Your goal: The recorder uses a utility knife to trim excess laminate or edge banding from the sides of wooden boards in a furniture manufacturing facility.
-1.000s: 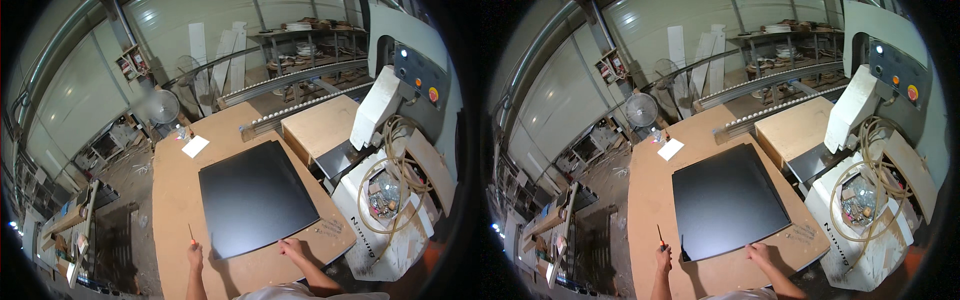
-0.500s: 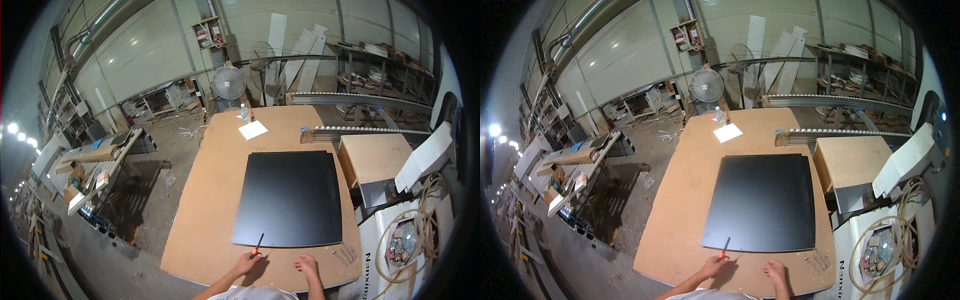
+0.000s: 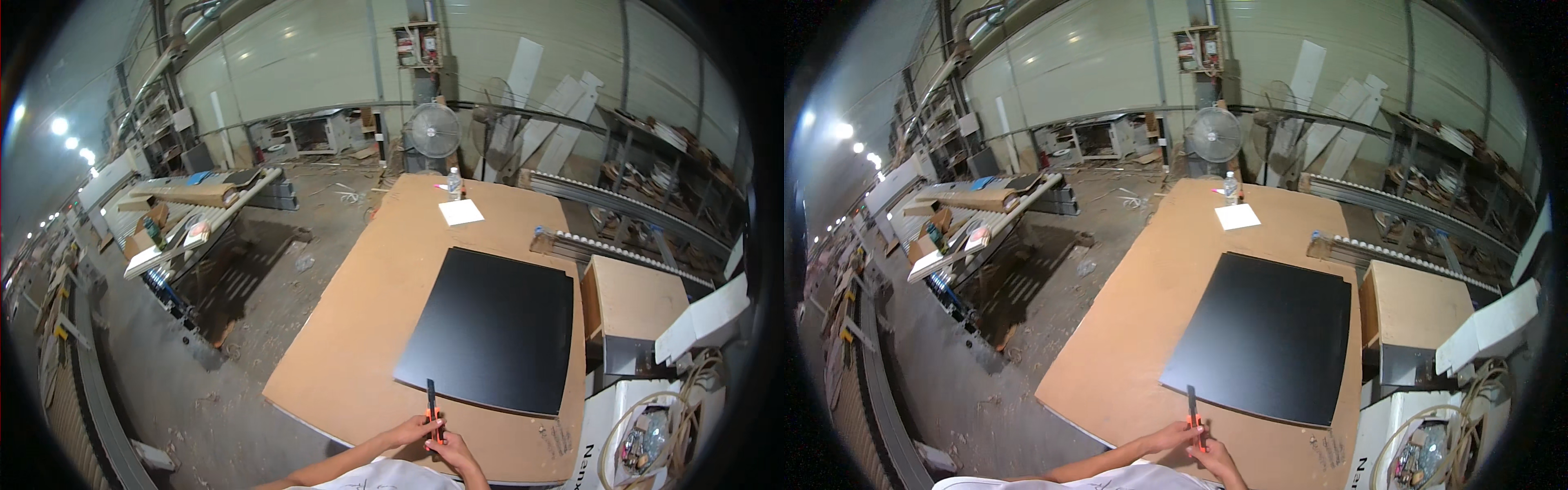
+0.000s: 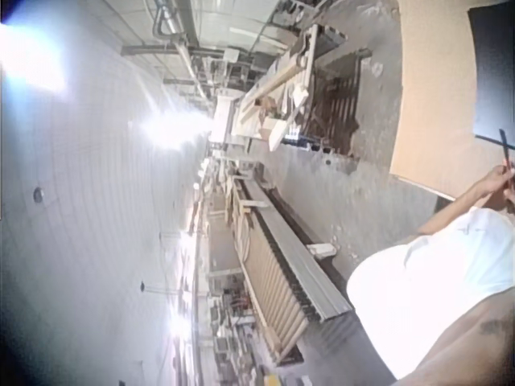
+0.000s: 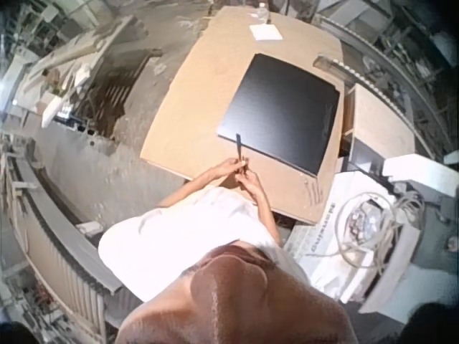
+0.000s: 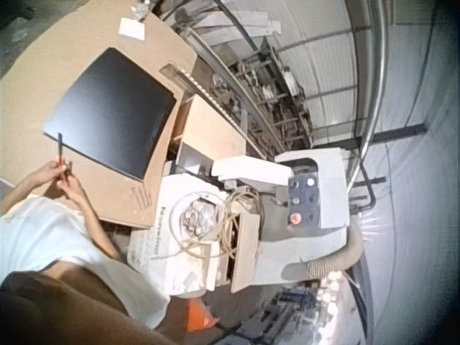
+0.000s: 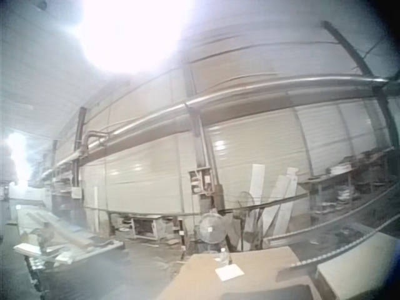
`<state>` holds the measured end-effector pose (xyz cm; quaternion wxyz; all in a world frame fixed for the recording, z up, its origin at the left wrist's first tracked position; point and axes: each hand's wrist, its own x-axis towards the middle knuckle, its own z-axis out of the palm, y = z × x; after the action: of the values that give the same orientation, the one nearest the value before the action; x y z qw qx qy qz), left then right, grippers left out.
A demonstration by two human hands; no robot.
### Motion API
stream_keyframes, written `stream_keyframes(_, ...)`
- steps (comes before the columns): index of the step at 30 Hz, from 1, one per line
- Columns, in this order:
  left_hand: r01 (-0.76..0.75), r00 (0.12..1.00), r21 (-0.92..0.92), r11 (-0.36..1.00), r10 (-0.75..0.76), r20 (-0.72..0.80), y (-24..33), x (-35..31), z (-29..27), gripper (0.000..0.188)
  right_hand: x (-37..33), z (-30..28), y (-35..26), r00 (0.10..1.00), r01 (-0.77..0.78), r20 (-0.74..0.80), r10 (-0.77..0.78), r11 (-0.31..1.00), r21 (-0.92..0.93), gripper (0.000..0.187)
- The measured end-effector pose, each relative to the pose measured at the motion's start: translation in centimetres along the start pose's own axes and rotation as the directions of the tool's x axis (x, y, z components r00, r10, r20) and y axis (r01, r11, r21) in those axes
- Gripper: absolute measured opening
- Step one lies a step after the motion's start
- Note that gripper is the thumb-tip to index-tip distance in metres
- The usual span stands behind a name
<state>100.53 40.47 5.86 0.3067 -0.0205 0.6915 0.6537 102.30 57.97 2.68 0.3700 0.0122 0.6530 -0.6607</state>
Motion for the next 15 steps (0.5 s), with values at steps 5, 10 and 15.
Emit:
stream_keyframes(5, -0.018, 0.999, -0.074, 0.997, 0.015, -0.044, -3.3, -2.1, -0.1, 0.043, -0.8, 0.5, 0.2, 1.0, -0.01, -0.009, 0.011, 0.998, 0.064, 0.019)
stream_keyframes(10, -0.02, 0.997, -0.068, 0.997, 0.014, -0.081, -4.7, -2.8, -0.2, 0.044, 0.3, 0.0, 1.4, 0.999, -0.047, 0.007, 0.046, 0.992, 0.119, 0.019)
stream_keyframes(15, 0.015, 0.995, -0.132, 0.991, -0.028, -0.093, -6.0, -4.0, -2.5, 0.045, 0.5, 1.4, -0.6, 0.99, 0.067, 0.107, -0.095, 0.97, 0.235, 0.017)
